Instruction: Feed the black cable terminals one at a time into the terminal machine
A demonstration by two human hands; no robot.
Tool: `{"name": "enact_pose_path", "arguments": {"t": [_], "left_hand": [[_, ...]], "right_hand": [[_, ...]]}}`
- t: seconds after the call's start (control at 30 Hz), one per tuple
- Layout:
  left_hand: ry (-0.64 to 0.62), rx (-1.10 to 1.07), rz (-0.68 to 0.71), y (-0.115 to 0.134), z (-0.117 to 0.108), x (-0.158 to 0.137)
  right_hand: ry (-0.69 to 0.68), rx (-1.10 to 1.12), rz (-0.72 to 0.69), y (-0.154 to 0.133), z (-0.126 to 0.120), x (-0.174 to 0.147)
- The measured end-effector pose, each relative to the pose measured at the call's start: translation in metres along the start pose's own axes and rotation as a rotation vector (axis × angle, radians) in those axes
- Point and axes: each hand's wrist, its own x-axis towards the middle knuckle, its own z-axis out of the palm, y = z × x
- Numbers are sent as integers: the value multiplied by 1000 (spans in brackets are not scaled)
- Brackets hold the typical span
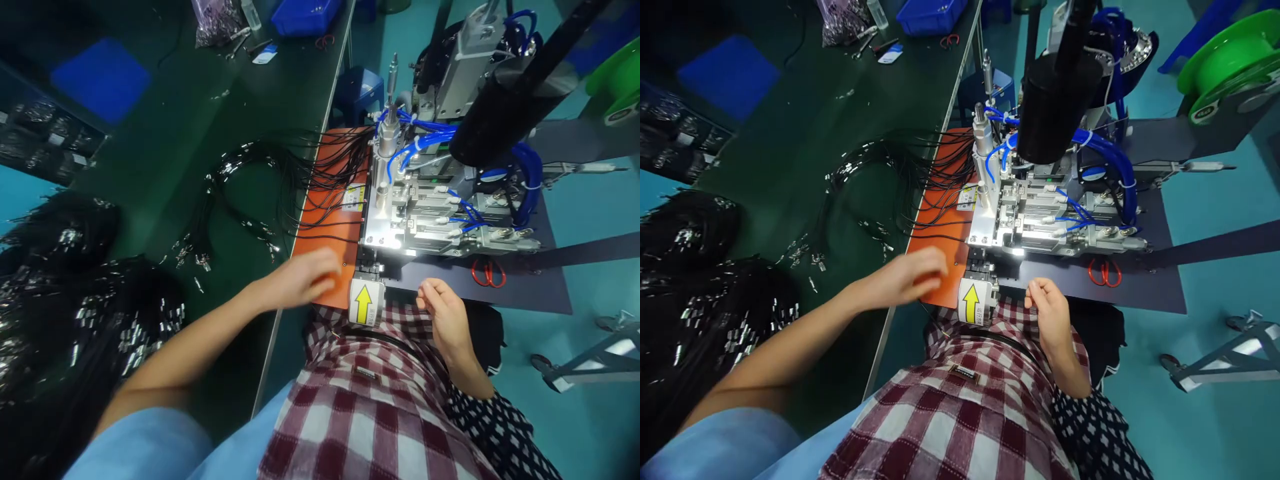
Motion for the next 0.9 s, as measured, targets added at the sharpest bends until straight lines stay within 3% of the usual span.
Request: {"name": "enact_pose_path", "arguments": {"t": [0.07, 0.13, 0.2, 0.27, 0.37, 0.4, 0.43, 0.53, 0.7, 0.9], "left_hand": [[-155, 154, 135, 13, 4, -25], [-140, 337, 168, 18, 10, -41], [-136, 304, 213, 17, 9, -46], [-2, 141, 194, 15, -3, -44], [352, -117, 80, 26, -22, -37], [411, -214, 47, 33, -24, -34], [415, -323, 26, 40, -22, -31], [261, -566, -81, 56, 3, -22], [206, -642, -271, 53, 44, -9], [118, -550, -224, 57, 34, 5]], "right_hand": [[-10, -22, -7, -1, -5, -5], [-35, -43, -21, -2, -6, -8], [-67, -47, -26, -2, -3, -9], [-94, -39, -25, -4, 1, -11], [-136, -45, -36, -10, 6, -18], [-155, -53, -43, -14, 7, -21], [-181, -56, -47, -17, 9, -25], [-277, 3, -44, -26, 14, -35], [-358, 9, -37, -32, 25, -41], [-275, -72, -70, -34, 37, -36]]}}
